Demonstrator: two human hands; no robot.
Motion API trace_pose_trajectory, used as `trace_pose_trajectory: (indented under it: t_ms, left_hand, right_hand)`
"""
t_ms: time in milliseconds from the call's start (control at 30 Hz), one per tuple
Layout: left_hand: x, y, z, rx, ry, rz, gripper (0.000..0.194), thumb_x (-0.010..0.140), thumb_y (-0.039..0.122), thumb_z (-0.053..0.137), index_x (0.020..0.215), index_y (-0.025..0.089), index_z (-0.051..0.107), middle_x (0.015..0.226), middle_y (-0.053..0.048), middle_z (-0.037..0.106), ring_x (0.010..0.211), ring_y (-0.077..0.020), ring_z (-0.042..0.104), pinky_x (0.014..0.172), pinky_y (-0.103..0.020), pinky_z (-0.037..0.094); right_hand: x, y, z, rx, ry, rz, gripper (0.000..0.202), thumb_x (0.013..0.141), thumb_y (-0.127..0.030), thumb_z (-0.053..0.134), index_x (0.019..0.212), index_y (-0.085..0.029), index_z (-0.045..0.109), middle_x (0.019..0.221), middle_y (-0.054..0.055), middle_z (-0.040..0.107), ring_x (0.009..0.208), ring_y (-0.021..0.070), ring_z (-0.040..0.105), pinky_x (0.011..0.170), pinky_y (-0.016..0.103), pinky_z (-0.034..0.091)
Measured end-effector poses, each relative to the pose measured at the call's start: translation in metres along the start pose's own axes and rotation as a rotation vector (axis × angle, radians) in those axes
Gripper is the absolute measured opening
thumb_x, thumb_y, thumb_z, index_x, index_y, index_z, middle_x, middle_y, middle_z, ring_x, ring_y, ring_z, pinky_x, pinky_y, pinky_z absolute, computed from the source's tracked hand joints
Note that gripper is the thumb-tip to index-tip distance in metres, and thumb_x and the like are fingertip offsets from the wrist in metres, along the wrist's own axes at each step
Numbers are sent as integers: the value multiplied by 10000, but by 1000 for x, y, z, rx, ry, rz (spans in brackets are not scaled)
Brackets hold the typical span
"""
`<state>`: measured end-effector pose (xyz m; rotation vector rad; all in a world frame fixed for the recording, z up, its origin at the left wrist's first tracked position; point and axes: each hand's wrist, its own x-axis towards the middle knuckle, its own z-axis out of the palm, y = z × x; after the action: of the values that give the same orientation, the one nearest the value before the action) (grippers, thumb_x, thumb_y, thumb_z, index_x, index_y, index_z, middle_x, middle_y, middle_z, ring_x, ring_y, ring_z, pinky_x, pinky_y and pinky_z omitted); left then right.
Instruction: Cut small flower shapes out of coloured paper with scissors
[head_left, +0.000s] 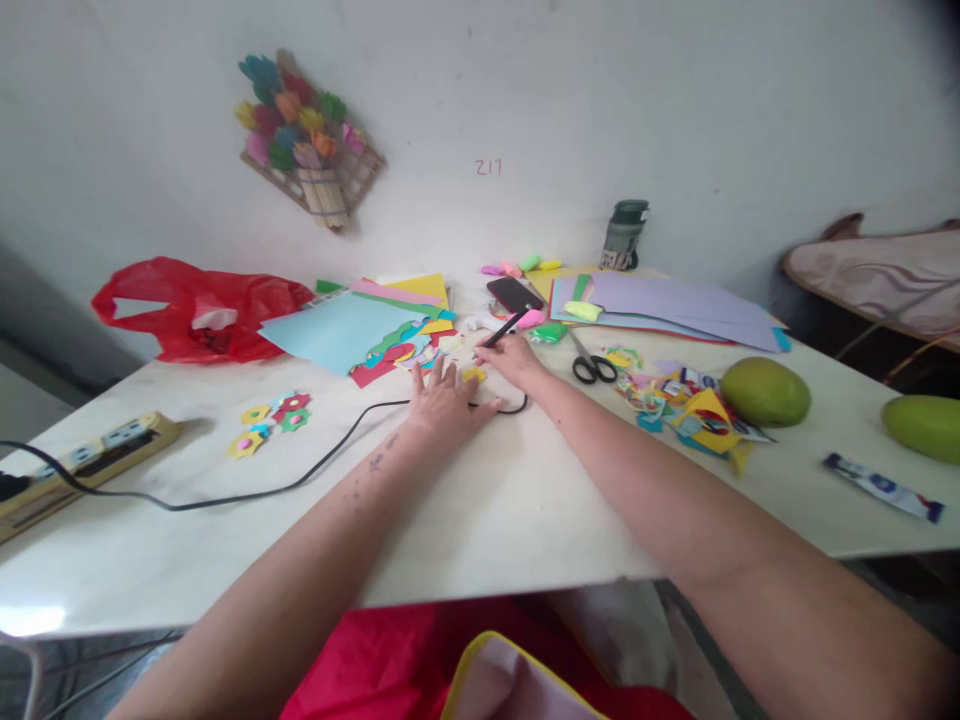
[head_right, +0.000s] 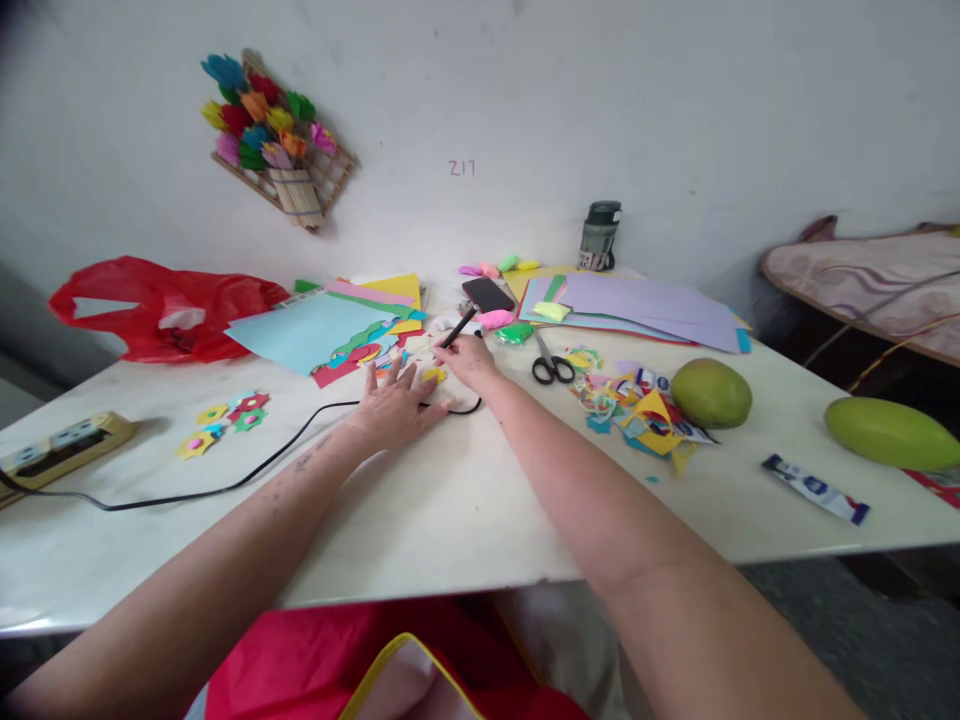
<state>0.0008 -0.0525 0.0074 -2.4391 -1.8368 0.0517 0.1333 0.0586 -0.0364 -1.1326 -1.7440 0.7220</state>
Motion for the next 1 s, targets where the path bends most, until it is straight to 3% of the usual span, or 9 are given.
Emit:
trace_pose_trajectory:
  t_ms: [300, 567, 1000]
  left_hand:
    - [0, 0, 0, -19, -37, -29, 722, 833, 677, 196, 1369, 251, 423, 1425, -150, 386, 1390, -365, 150, 1064, -616, -7]
    - [-1, 1, -1, -38, -45, -46, 732, 812, 706, 195, 1358, 271, 416, 1357, -158, 438, 1298, -339, 337, 1056, -615, 36]
    - [1, 2, -1, -42, -39, -54, 761, 791, 730, 198, 1355, 270, 425, 1319, -161, 459, 1265, -361, 363, 1041, -625, 53]
  right_hand:
    - [-4, -7, 2, -116, -60, -25, 181, 810, -303, 597, 804, -146, 688, 739, 55, 717, 719, 163, 671, 682, 247, 492]
    - [-1, -4, 3, -188, -49, -31, 208, 806, -338, 601, 831, -159, 705, 783, 56, 718, 743, 174, 658, 677, 261, 488]
    - [-1, -4, 3, -229, -41, -38, 232, 796, -349, 609, 857, -151, 714, 818, 64, 715, 751, 177, 641, 670, 262, 476]
